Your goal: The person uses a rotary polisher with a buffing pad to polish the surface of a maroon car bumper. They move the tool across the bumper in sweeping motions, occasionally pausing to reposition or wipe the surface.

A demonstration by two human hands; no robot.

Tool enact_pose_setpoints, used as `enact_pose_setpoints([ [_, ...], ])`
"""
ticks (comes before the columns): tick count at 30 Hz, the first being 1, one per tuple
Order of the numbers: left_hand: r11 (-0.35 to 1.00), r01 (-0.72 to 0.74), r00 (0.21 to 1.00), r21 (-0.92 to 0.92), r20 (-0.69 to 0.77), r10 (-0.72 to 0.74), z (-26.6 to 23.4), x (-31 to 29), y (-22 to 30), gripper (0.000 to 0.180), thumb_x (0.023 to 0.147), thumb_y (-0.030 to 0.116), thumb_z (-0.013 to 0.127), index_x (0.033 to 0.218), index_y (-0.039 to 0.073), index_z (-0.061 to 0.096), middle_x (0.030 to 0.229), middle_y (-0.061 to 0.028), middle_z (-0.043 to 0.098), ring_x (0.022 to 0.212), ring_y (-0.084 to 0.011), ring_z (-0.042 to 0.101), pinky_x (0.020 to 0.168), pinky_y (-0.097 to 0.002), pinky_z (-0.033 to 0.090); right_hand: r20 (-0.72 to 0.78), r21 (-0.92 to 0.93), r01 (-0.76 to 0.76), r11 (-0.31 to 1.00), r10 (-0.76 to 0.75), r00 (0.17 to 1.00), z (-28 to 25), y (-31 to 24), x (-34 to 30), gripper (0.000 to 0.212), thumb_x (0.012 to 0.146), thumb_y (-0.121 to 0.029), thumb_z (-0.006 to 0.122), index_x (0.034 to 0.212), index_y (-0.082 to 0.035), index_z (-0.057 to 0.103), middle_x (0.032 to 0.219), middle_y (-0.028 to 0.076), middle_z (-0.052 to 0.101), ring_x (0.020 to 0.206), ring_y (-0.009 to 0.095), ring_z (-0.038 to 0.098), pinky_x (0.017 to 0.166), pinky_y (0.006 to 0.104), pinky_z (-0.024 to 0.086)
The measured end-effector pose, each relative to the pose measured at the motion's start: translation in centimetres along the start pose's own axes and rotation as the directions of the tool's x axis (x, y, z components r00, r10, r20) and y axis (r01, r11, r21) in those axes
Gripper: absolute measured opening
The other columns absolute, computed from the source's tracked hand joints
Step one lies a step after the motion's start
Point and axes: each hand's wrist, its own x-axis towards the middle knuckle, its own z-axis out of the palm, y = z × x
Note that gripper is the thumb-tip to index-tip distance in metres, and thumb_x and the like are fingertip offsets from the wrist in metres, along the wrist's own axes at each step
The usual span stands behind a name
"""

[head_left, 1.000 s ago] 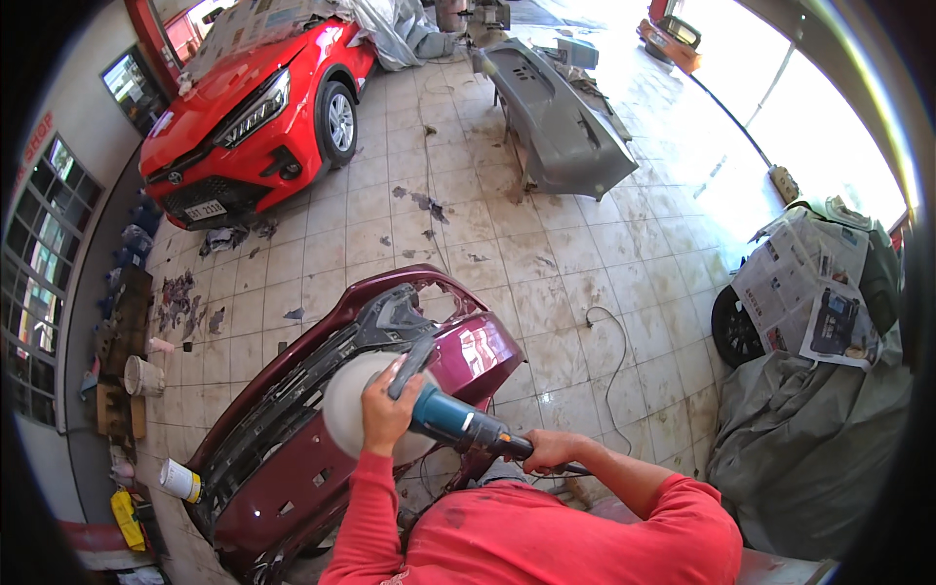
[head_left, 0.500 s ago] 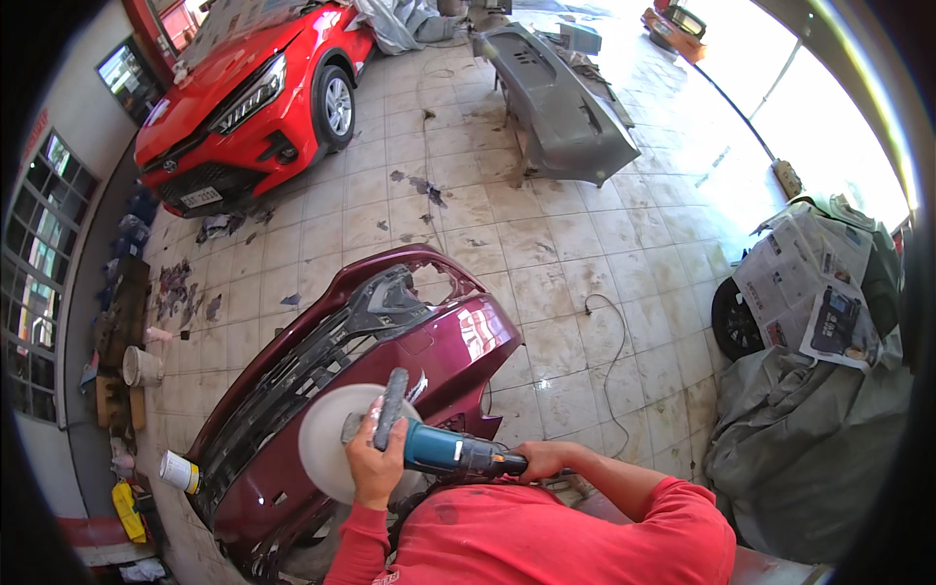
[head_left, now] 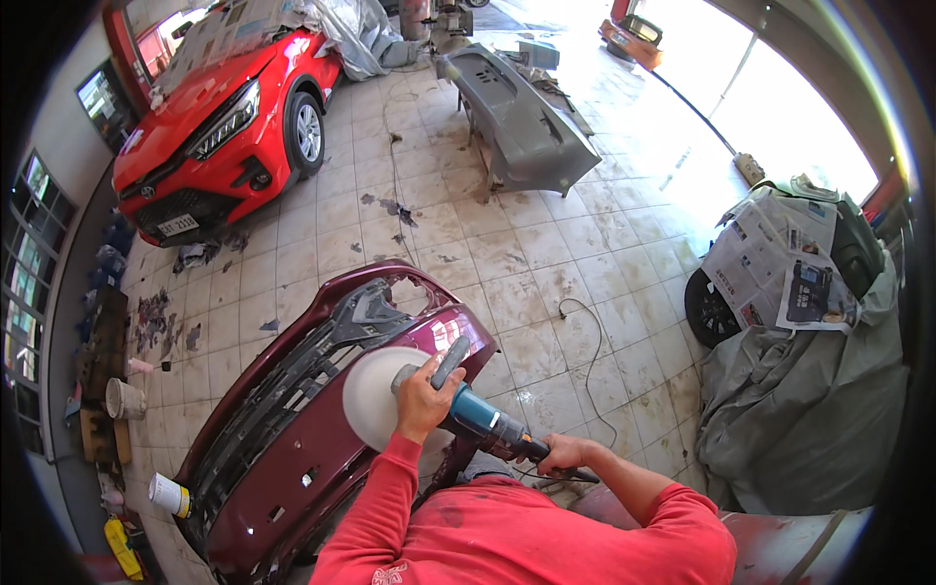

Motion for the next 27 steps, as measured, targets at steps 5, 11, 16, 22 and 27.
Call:
enact_pose_setpoints([
  [5, 0.995, -0.080, 0.991, -0.053, -0.111, 0.074, -4.6, -4.9, -1.2, 0.055, 0.095, 0.030, 0.082, 0.135, -0.005, 0.069, 0.107, -0.0224, 0.079, 0.094, -0.0244, 0.077, 0.087, -0.0364, 0.058, 0.029, -0.087, 0.041, 0.995, -0.038, 0.999, 3.9, -1.6, 0.5, 0.052, 0.079, -0.011, 0.075, 0.130, -0.012, 0.073, 0.073, 0.001, 0.063, 0.056, 0.013, 0.058, 0.053, 0.0330, 0.049],
  [11, 0.993, -0.078, 0.944, -0.093, -0.326, 0.043, -13.6, -13.9, -3.3, 0.050, 0.097, 0.019, 0.079, 0.137, -0.009, 0.066, 0.118, -0.0188, 0.076, 0.102, -0.0232, 0.074, 0.092, -0.0349, 0.057, 0.050, -0.437, 0.082, 0.896, -0.067, 0.996, 11.2, -9.1, 1.0, 0.051, 0.076, -0.017, 0.074, 0.126, -0.007, 0.072, 0.077, 0.009, 0.068, 0.063, 0.020, 0.064, 0.059, 0.0382, 0.052],
  [16, 0.997, 0.035, 0.822, -0.070, -0.565, -0.069, -21.5, -24.5, -6.5, 0.048, 0.098, 0.014, 0.076, 0.137, -0.013, 0.064, 0.124, -0.0185, 0.074, 0.108, -0.0241, 0.071, 0.098, -0.0352, 0.055, 0.217, -0.587, 0.330, 0.739, -0.250, 0.944, 19.3, -13.3, 4.0, 0.039, 0.078, -0.017, 0.074, 0.113, -0.001, 0.068, 0.091, 0.017, 0.074, 0.085, 0.032, 0.072, 0.076, 0.0441, 0.056],
  [22, 0.963, 0.249, 0.517, -0.102, -0.827, -0.222, -29.2, -39.0, -14.0, 0.054, 0.102, 0.023, 0.074, 0.138, -0.015, 0.061, 0.131, -0.0247, 0.071, 0.113, -0.0291, 0.070, 0.100, -0.0393, 0.055, 0.427, -0.760, 0.441, 0.478, -0.145, 0.893, 30.4, -17.6, 11.1, 0.038, 0.077, -0.015, 0.069, 0.112, 0.000, 0.071, 0.102, 0.026, 0.076, 0.101, 0.044, 0.073, 0.089, 0.0522, 0.056],
  [27, 0.936, 0.222, 0.346, -0.271, -0.876, -0.336, -33.8, -45.0, -14.4, 0.052, 0.106, 0.026, 0.066, 0.142, -0.011, 0.062, 0.139, -0.0207, 0.067, 0.119, -0.0264, 0.066, 0.102, -0.0373, 0.052, 0.534, -0.725, 0.565, 0.393, -0.197, 0.822, 38.8, -20.1, 12.0, 0.034, 0.076, -0.013, 0.067, 0.107, -0.001, 0.074, 0.102, 0.027, 0.076, 0.104, 0.043, 0.074, 0.090, 0.0517, 0.057],
])
